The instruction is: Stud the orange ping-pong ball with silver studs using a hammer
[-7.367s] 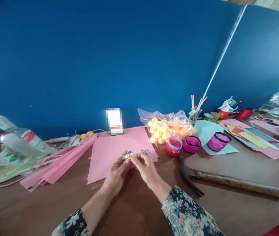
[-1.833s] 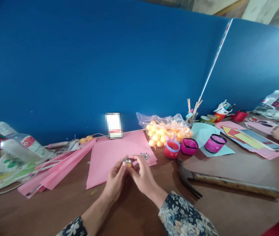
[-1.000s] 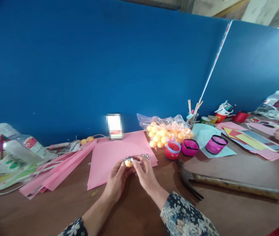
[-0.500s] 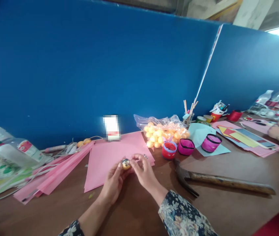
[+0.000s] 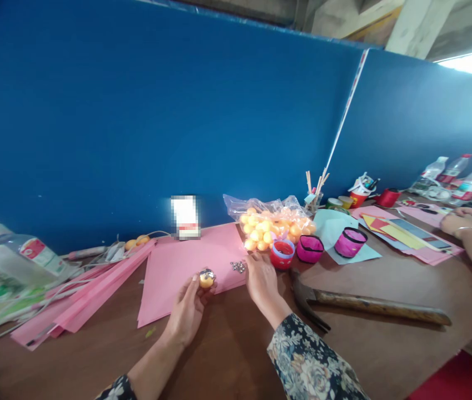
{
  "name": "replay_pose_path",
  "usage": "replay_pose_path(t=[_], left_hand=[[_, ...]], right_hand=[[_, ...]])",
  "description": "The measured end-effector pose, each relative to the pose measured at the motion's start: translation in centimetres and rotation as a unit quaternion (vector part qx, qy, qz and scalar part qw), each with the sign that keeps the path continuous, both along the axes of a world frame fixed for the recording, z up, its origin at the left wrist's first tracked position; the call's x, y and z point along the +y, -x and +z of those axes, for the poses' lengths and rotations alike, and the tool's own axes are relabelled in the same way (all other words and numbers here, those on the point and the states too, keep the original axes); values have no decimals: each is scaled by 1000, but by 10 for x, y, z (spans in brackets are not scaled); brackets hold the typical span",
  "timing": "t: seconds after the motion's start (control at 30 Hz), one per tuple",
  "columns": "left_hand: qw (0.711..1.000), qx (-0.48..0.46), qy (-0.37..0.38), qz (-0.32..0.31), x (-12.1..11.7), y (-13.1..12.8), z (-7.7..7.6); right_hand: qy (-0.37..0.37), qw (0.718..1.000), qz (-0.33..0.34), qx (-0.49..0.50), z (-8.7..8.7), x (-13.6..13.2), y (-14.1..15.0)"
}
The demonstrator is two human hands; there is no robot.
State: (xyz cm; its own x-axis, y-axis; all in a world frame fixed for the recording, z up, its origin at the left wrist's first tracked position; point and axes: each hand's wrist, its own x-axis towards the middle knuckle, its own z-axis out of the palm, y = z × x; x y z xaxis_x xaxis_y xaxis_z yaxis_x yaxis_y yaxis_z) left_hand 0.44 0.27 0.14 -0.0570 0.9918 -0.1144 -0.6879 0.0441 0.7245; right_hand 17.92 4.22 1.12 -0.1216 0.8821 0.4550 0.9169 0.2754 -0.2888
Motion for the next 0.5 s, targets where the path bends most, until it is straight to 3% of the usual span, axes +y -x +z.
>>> replay_pose_path(t=[0.13,0.37,0.5], left_hand=[[1000,7,1,-2,0,-1,0],[1000,17,1,-5,-1,-2,0],[1000,13,0,-5,0,-1,-1]], right_hand=[[7,1000,20,2,1,2,2],[18,988,152,-32,-1,14,20],[21,990,136,-9,-1,14,13]])
